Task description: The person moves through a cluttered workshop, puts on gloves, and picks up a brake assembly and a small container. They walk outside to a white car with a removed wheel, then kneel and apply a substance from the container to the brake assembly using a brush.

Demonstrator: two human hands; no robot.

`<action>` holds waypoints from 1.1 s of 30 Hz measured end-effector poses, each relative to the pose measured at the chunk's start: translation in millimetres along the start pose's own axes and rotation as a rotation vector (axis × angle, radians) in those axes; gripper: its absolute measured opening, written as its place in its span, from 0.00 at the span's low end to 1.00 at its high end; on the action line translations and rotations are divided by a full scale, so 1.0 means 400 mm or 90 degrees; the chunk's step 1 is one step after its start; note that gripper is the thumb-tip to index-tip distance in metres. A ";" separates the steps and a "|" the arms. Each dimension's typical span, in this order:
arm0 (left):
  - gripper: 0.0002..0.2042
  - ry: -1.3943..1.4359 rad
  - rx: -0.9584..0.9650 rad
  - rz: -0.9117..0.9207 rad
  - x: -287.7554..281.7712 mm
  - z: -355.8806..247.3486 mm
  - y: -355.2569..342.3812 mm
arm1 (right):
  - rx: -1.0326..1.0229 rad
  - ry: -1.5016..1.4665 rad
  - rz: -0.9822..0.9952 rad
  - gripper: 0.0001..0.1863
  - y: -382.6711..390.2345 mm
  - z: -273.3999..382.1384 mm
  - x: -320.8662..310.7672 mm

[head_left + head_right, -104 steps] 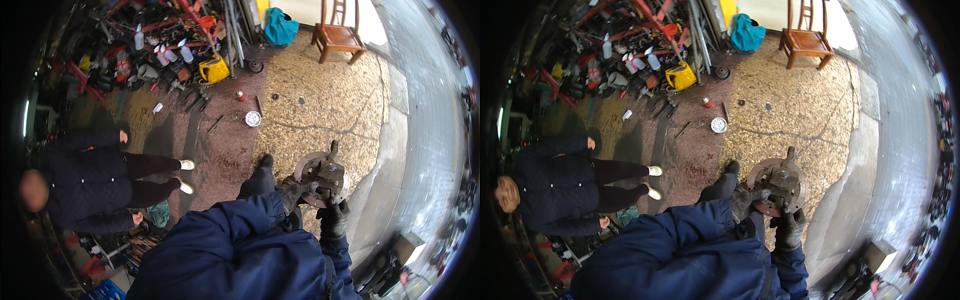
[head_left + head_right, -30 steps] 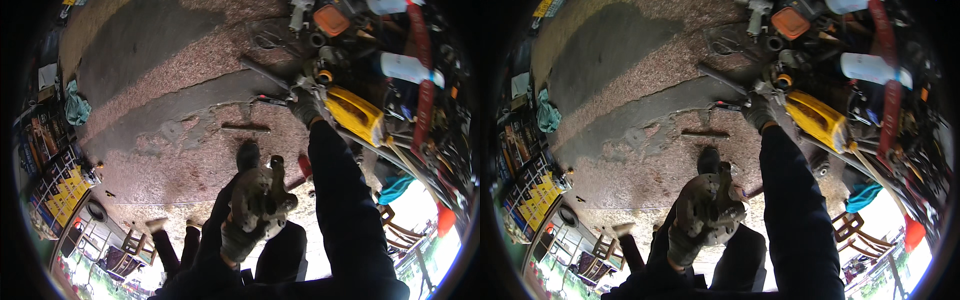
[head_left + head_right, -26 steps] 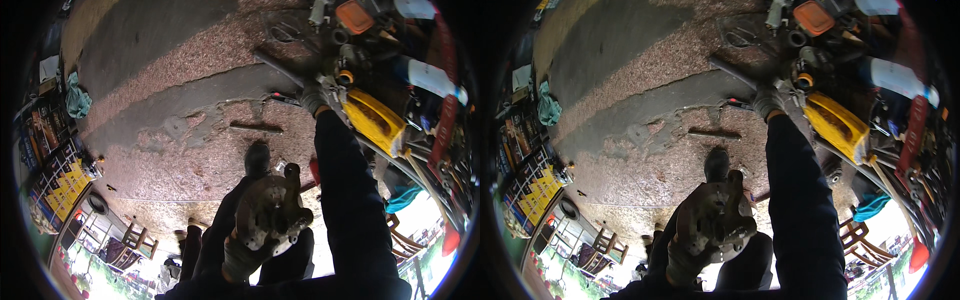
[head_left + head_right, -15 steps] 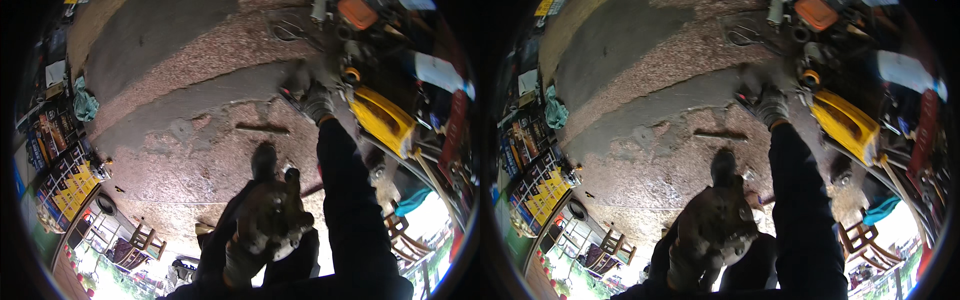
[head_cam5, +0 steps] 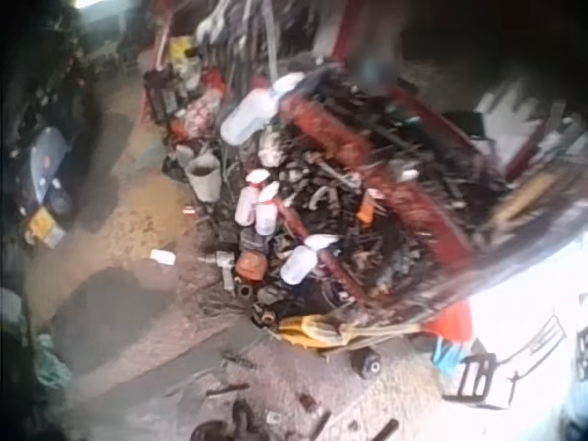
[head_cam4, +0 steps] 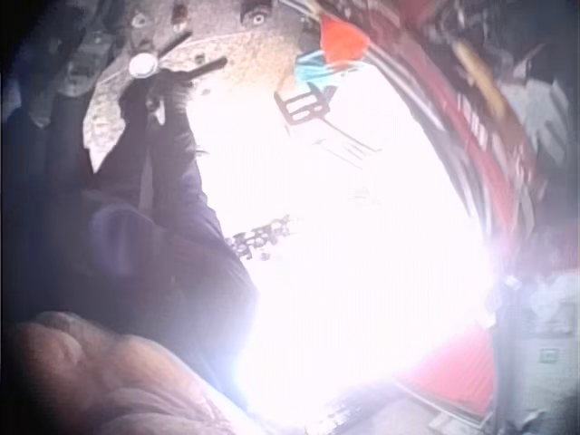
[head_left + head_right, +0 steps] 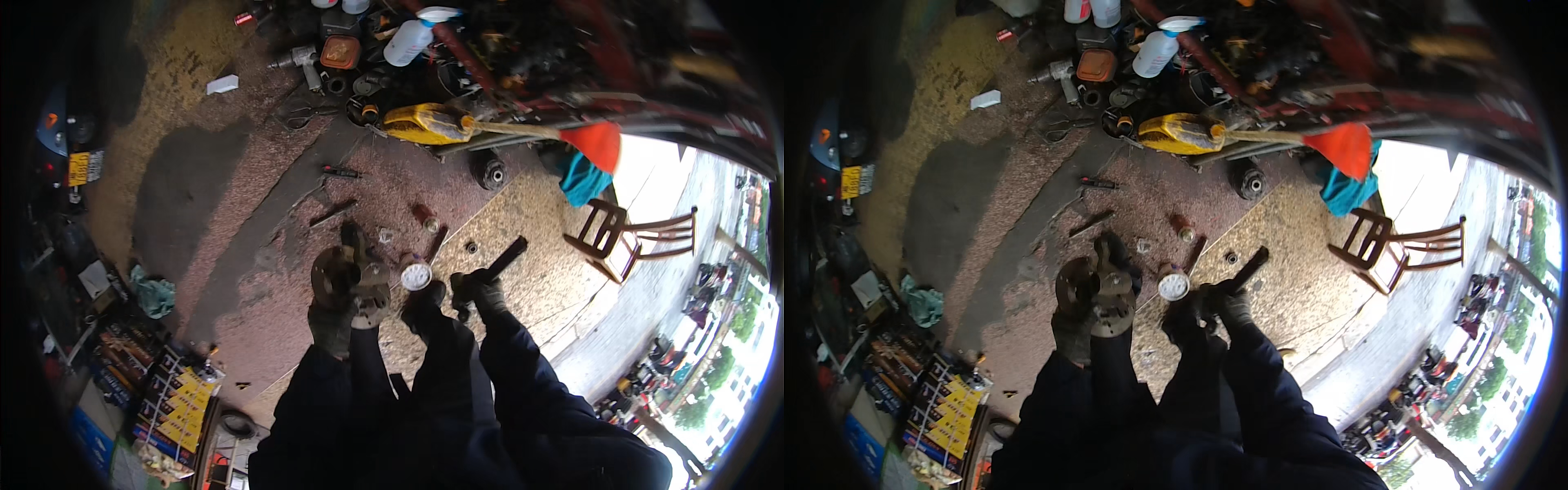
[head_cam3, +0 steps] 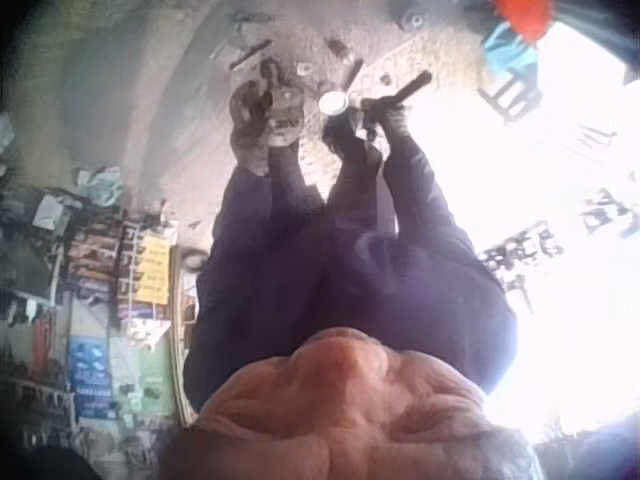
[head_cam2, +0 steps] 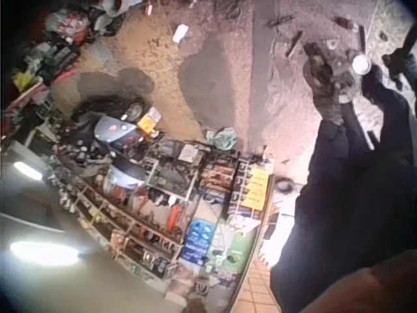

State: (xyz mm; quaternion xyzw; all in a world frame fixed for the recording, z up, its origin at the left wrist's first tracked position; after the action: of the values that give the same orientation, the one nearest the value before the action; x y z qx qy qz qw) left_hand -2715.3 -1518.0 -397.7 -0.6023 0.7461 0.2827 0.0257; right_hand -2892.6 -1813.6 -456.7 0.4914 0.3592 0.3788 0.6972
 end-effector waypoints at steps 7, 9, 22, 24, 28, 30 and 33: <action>0.32 -0.046 0.225 0.153 -0.085 -0.365 0.113 | -0.036 -0.036 -0.016 0.17 0.346 -0.113 -0.224; 0.31 -0.121 0.208 0.193 -0.087 -0.428 0.116 | -0.038 -0.037 -0.014 0.19 0.411 -0.162 -0.257; 0.25 -0.588 0.283 0.460 0.172 -0.452 0.026 | 0.129 -0.464 -0.198 0.20 0.855 -0.794 0.054; 0.25 -0.488 0.326 0.589 0.270 -0.483 0.176 | 0.187 -0.506 -0.228 0.22 0.927 -0.925 0.142; 0.25 -0.415 0.318 0.799 0.366 -0.473 0.537 | 0.241 -0.541 -0.337 0.24 1.050 -1.222 0.337; 0.25 -0.402 0.287 0.867 0.367 -0.433 0.707 | 0.238 -0.547 -0.366 0.24 1.099 -1.371 0.454; 0.25 -0.406 0.246 0.943 0.340 -0.351 0.939 | 0.287 -0.602 -0.384 0.22 1.166 -1.593 0.639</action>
State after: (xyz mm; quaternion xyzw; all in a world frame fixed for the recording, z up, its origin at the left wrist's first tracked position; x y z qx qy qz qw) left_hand -3053.1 -1658.9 -184.9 0.1690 0.9421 0.2502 0.1461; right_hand -3414.3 -1218.1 -208.3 0.6184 0.2053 -0.1805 0.7368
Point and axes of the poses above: each hand's wrist, its own y-axis away from the middle knuckle, its own x-axis out of the palm, z = x × y, the point moved 7 cm from there along -y, towards the middle knuckle, and after that the axes turned 11 degrees about x, right-handed, at the moved point
